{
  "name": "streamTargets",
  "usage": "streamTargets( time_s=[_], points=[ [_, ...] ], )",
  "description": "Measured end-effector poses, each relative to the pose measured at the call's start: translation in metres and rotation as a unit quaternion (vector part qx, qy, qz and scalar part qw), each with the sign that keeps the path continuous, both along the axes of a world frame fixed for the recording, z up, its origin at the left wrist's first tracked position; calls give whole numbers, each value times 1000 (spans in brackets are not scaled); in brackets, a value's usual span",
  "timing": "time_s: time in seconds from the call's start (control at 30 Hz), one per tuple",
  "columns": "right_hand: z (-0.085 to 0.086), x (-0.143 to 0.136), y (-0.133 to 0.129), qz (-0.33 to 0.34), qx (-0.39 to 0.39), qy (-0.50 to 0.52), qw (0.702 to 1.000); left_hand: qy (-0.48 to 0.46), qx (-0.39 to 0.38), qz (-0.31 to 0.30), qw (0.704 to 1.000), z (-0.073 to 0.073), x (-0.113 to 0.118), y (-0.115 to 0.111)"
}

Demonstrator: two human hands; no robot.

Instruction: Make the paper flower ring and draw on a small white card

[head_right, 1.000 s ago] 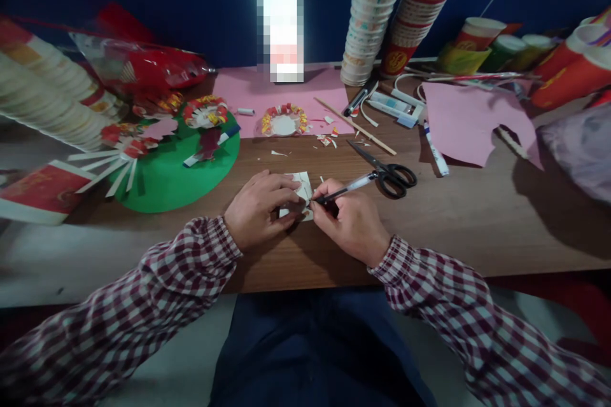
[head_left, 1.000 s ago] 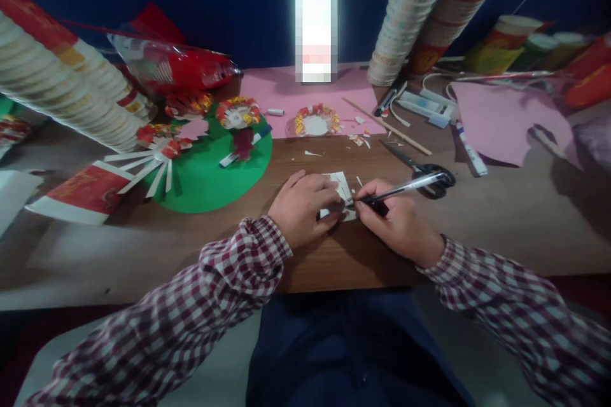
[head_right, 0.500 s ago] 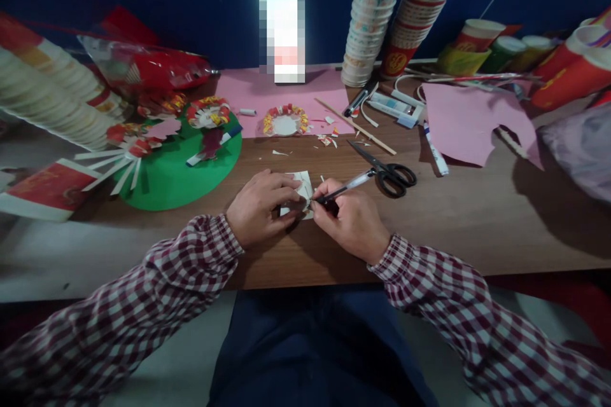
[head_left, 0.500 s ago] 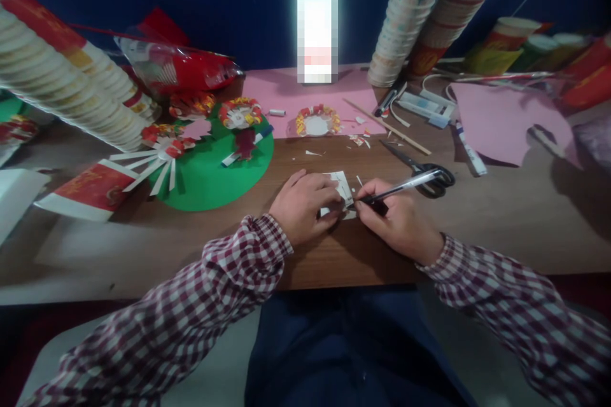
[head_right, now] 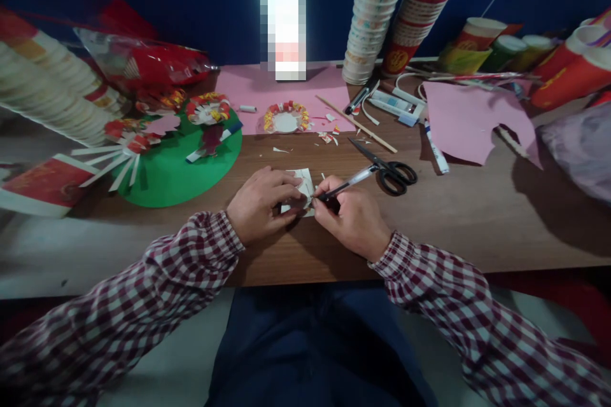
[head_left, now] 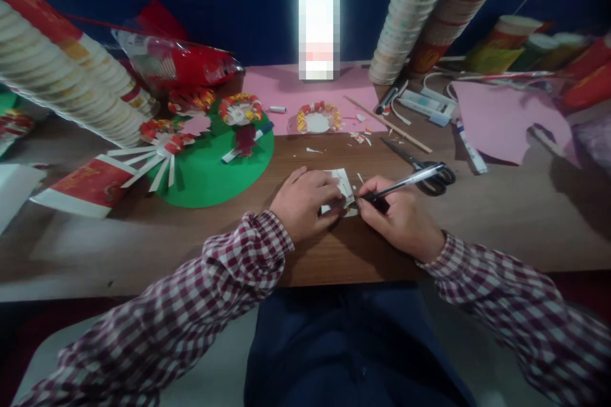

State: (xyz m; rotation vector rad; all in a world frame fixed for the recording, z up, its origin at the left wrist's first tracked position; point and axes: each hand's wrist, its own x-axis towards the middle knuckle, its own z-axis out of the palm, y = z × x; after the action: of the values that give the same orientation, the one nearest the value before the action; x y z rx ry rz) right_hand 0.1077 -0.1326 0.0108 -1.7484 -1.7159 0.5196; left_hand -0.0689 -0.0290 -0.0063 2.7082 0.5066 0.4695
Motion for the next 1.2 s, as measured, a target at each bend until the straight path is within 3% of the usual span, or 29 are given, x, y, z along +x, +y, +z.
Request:
streamTargets(
  time_s=[1.2],
  points=[
    [3,0,0,-12,-20,2,1000,-4,-5,1,1000,-2,0,1]
  ],
)
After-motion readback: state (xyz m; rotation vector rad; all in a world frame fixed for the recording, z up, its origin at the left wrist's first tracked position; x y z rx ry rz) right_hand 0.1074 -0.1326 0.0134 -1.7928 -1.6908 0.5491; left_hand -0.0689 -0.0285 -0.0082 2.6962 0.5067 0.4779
